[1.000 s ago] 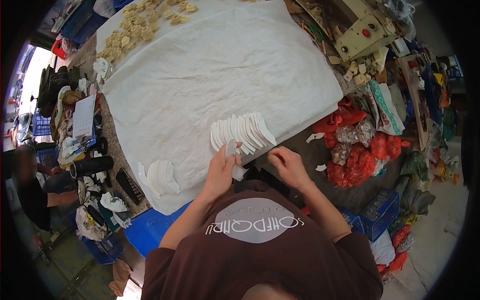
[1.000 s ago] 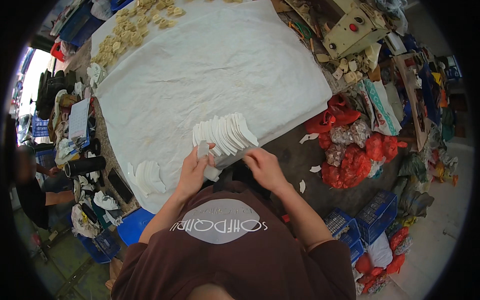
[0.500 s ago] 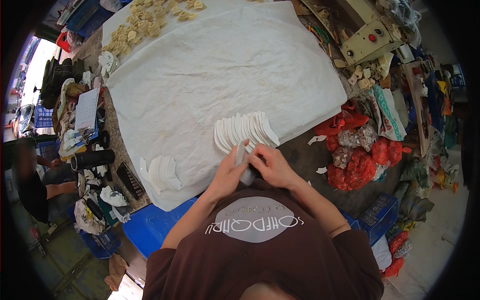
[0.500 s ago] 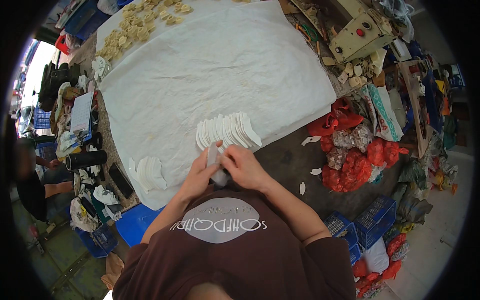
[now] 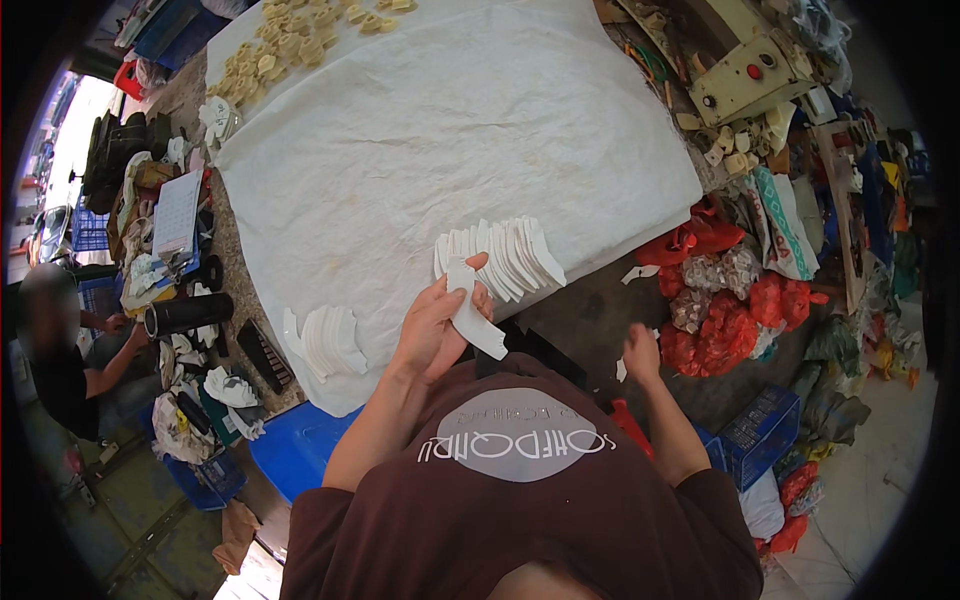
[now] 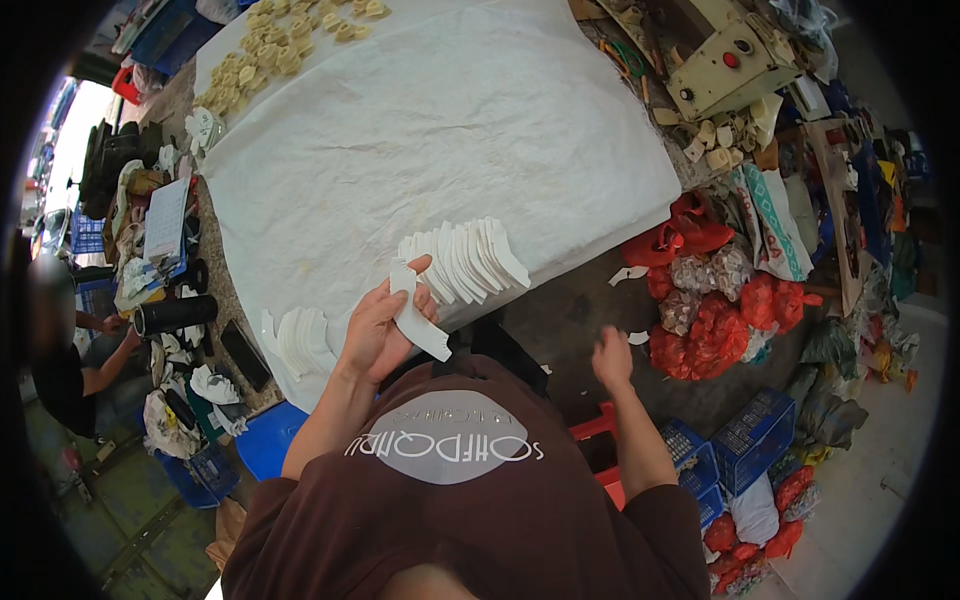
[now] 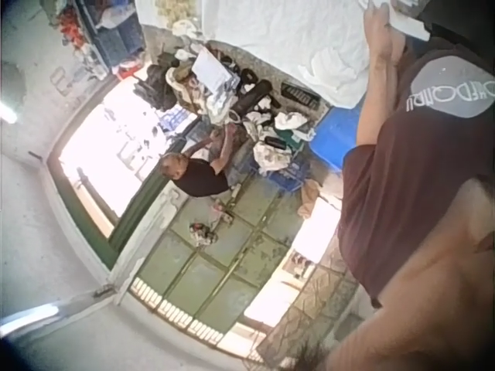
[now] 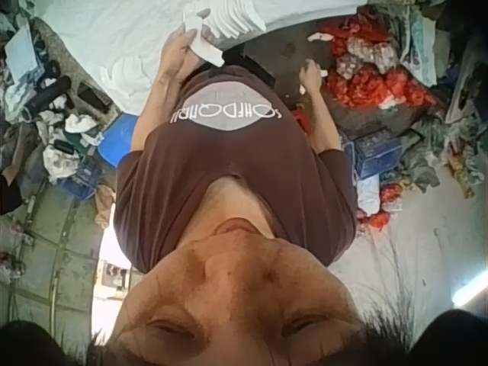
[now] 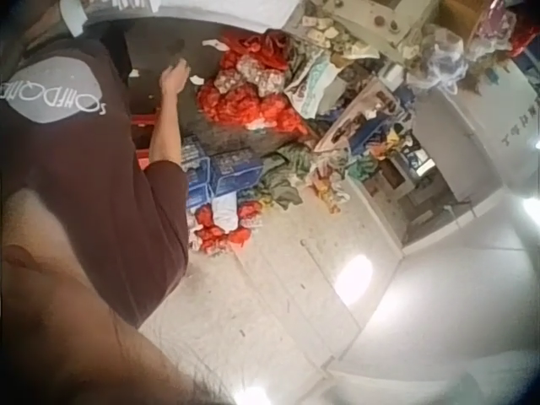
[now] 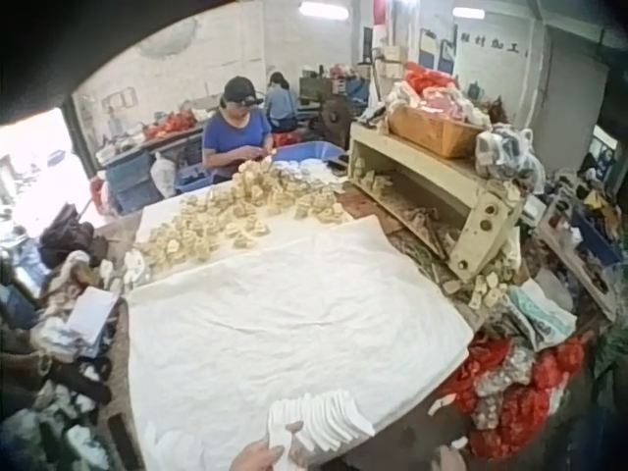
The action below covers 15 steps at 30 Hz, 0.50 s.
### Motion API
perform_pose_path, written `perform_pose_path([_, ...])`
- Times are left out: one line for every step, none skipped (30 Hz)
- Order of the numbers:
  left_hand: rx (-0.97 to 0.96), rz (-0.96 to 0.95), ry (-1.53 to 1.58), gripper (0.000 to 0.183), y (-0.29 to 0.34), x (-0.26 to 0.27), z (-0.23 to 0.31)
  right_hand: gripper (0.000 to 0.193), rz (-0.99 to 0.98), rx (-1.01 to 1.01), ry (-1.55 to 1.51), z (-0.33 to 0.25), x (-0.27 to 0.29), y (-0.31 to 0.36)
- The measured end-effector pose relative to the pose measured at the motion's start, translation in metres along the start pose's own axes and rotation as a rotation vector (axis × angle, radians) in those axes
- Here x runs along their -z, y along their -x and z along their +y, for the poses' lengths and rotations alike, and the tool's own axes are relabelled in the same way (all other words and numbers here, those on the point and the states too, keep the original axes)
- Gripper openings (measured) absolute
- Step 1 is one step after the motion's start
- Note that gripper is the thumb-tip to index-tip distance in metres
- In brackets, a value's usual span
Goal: Sorting and inspecting white shoe upper components and stacking them in order.
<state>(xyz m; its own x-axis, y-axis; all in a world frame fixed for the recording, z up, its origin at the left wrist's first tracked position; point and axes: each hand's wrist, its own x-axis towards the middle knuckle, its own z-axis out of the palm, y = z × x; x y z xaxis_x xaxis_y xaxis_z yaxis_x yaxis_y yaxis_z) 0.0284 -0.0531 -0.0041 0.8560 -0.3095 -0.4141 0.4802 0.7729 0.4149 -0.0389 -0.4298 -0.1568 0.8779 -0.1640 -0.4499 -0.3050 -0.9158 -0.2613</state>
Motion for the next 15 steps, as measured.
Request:
perform_pose_path([0.004,-0.009,0.016,0.047,-0.001,-0.001,-0.001,0.025,0.049,0.070,-0.138,-0.024,0.008,-0.010])
perform_pose_path([0.007,-0.018,0.034,0.048,-0.002,-0.001,-0.002,0.020,0.103,0.168,-0.293,-0.053,0.016,-0.015])
perform_pose_path([0.009,-0.020,0.033,0.048,-0.002,-0.001,-0.003,0.016,0.158,0.268,-0.450,-0.086,0.025,-0.016])
perform_pose_path([-0.003,-0.037,0.018,0.047,-0.003,-0.001,-0.004,0.016,0.133,0.306,-0.564,-0.119,0.034,-0.013])
perform_pose_path([-0.016,-0.055,0.004,0.046,-0.003,0.000,-0.004,0.017,0.058,0.344,-0.645,-0.148,0.046,-0.007])
perform_pose_path([-0.016,-0.059,0.004,0.046,-0.004,-0.001,-0.004,0.018,-0.102,0.307,-0.796,-0.167,0.051,-0.003])
perform_pose_path([-0.041,-0.045,0.002,0.044,-0.003,-0.001,-0.005,0.022,-0.256,0.347,-0.998,-0.187,0.057,0.005])
perform_pose_path([-0.067,-0.029,0.000,0.042,-0.002,-0.001,-0.005,0.026,-0.395,0.361,-1.084,-0.204,0.066,0.014])
perform_pose_path([-0.074,-0.027,0.002,0.042,-0.002,-0.001,-0.006,0.026,-0.393,0.426,-1.180,-0.218,0.068,0.024])
perform_pose_path([-0.083,0.017,0.099,0.041,-0.003,0.001,-0.006,0.026,-0.401,0.433,-1.176,-0.230,0.072,0.032])
perform_pose_path([-0.094,0.061,0.196,0.040,-0.003,0.003,-0.007,0.027,-0.276,0.623,-1.069,-0.240,0.077,0.038])
perform_pose_path([-0.106,0.066,0.199,0.040,-0.002,0.006,-0.009,0.029,-0.148,0.806,-0.954,-0.247,0.081,0.042])
perform_pose_path([-0.084,0.050,0.190,0.040,-0.002,0.010,-0.012,0.032,-0.126,0.880,-0.880,-0.251,0.085,0.042])
perform_pose_path([-0.061,0.034,0.182,0.041,-0.001,0.012,-0.014,0.032,-0.130,0.884,-0.878,-0.251,0.083,0.038])
perform_pose_path([-0.065,0.035,0.185,0.041,0.001,0.011,-0.016,0.031,-0.113,0.959,-0.802,-0.251,0.079,0.032])
